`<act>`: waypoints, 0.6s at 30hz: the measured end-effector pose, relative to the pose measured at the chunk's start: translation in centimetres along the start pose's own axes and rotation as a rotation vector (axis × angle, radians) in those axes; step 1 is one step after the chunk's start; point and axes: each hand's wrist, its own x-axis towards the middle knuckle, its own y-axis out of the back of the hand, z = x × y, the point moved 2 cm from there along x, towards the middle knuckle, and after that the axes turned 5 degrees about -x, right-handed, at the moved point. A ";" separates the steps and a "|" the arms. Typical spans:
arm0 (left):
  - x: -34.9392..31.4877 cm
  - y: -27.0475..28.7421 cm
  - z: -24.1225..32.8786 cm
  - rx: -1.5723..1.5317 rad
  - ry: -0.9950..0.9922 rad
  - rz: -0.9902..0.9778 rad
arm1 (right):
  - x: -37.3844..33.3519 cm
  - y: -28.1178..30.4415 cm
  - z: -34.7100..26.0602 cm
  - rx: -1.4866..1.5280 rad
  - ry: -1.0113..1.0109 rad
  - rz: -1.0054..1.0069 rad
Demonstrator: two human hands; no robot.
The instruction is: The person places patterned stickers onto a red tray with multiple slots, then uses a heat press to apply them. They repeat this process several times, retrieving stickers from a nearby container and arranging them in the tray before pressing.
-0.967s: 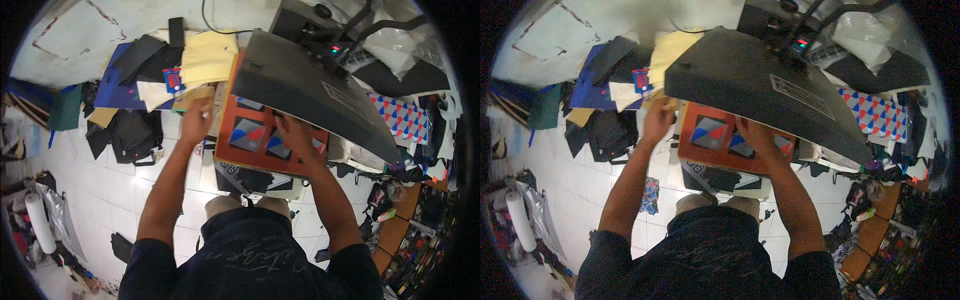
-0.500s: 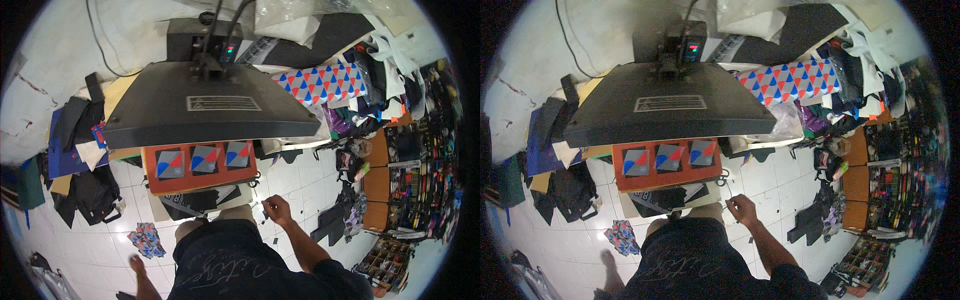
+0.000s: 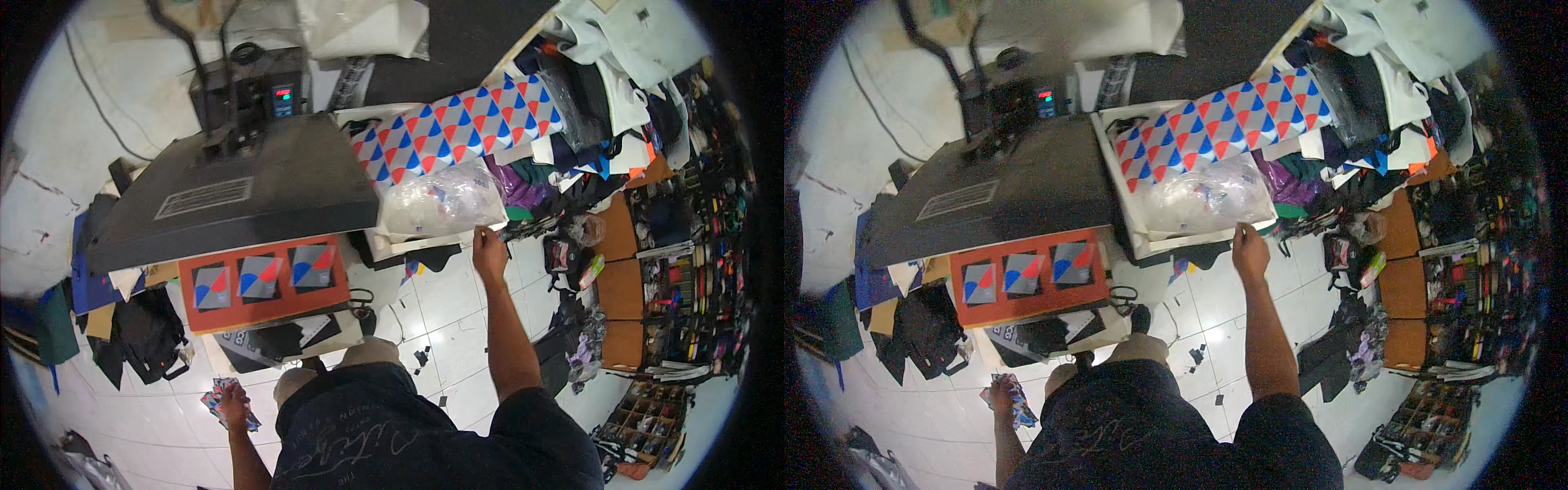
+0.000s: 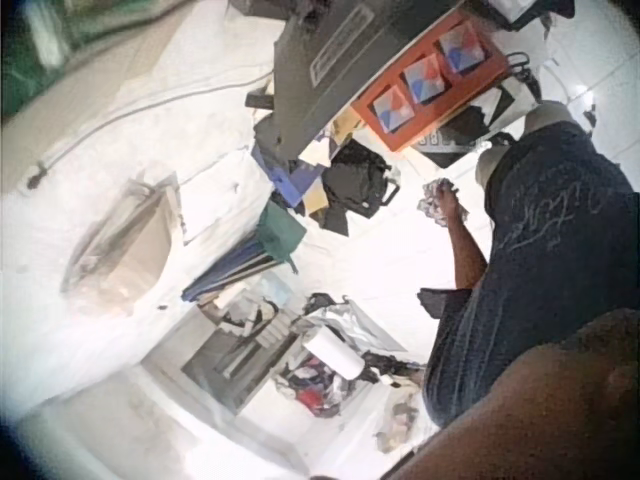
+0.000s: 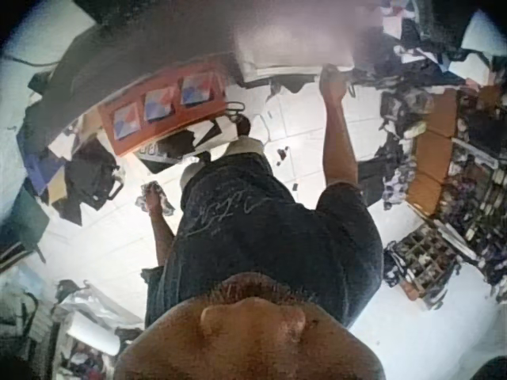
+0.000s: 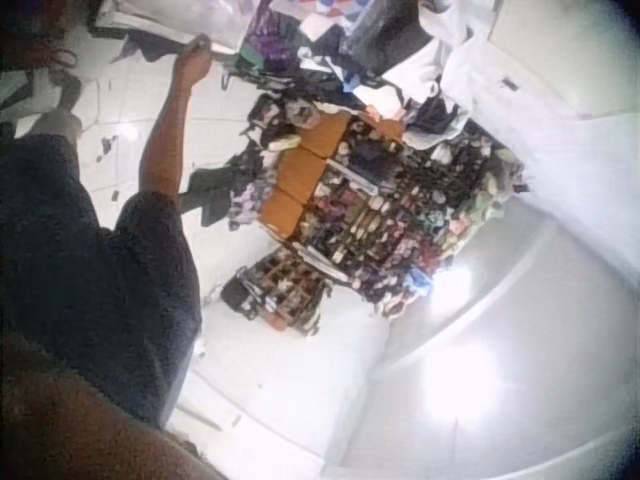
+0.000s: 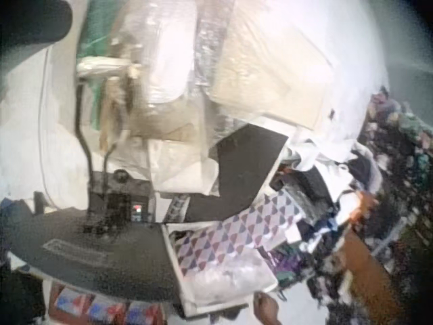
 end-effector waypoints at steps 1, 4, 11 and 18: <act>-0.1 -1.2 0.1 -0.048 -0.006 0.007 | 2.5 0.6 1.5 -0.103 0.013 -0.027; -2.7 -3.1 -0.8 -0.099 0.009 -0.140 | 9.8 -3.4 5.6 -0.323 0.175 -0.131; -13.1 -6.6 -6.3 0.197 0.309 -0.030 | 14.8 -11.7 4.3 -0.567 0.462 -0.374; -19.6 -8.3 -6.1 0.427 0.243 -0.047 | 15.9 -12.9 4.6 -0.596 0.515 -0.433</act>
